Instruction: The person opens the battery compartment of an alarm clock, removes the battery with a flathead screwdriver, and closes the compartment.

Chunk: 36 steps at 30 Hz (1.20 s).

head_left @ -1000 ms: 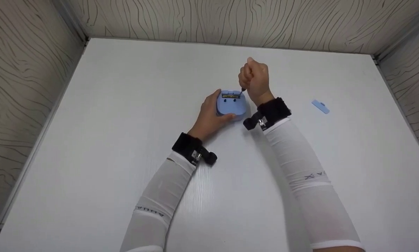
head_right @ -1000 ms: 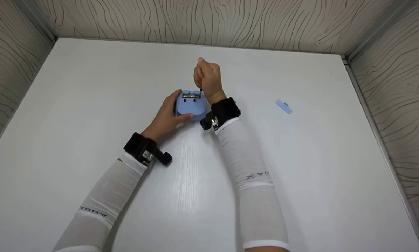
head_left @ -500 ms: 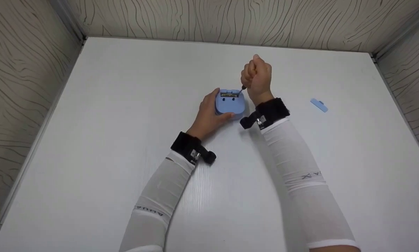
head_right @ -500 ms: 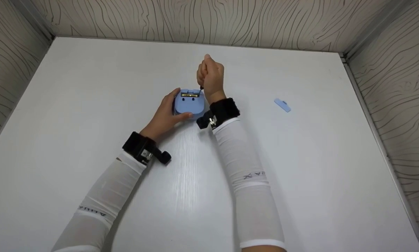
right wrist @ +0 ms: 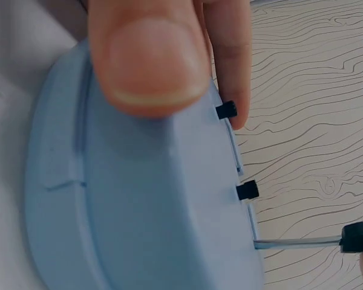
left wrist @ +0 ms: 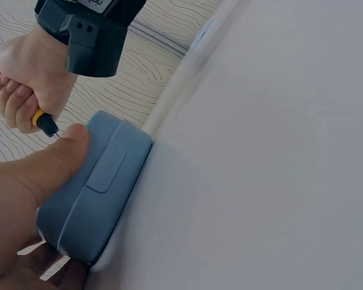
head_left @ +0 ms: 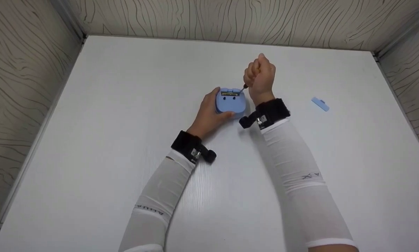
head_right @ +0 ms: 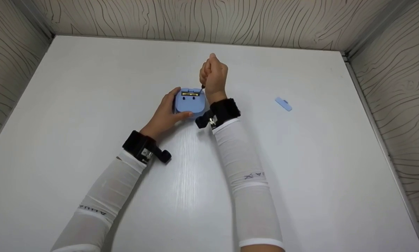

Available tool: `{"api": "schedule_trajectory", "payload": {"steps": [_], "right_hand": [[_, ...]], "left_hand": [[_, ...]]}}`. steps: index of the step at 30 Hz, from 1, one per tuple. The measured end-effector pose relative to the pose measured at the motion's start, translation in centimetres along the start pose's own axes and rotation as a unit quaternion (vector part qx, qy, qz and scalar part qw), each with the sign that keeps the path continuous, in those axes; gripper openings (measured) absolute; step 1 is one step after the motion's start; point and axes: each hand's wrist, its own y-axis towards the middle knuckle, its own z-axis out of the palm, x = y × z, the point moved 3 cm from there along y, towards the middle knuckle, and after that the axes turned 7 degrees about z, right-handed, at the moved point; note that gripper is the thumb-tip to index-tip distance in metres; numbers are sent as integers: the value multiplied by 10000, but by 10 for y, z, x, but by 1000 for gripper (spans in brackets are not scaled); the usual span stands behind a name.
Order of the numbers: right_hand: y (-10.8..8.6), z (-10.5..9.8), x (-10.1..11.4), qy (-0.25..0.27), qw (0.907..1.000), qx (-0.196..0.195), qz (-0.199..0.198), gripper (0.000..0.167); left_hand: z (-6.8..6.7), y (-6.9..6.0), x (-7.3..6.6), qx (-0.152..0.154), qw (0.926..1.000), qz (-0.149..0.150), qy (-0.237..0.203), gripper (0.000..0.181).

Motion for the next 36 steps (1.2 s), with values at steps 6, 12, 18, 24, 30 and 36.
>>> {"api": "schedule_trajectory", "payload": {"steps": [6,12,18,24,30,36], "right_hand": [[1,0,-1,53,9998,-150,-71,60],[1,-1,0,12,9997,-242,-83,59],[0,0,1,-65,9993,-343,-112,59],[-1,-2,1,-16,9987,-482,-159,59],[-1,-4,4,76,9984,-542,-131,58],[2,-16,7,612,9943,-876,65,57]], "left_hand": [[0,-1,-1,-19,10000,49,-74,96],[-1,0,-1,32,10000,65,-60,96],[-2,1,-1,27,10000,-9,-52,96],[-1,1,-1,31,10000,-19,-60,96],[-1,1,-2,32,10000,13,-49,96],[-2,0,-1,-21,9999,-2,-156,95]]}}
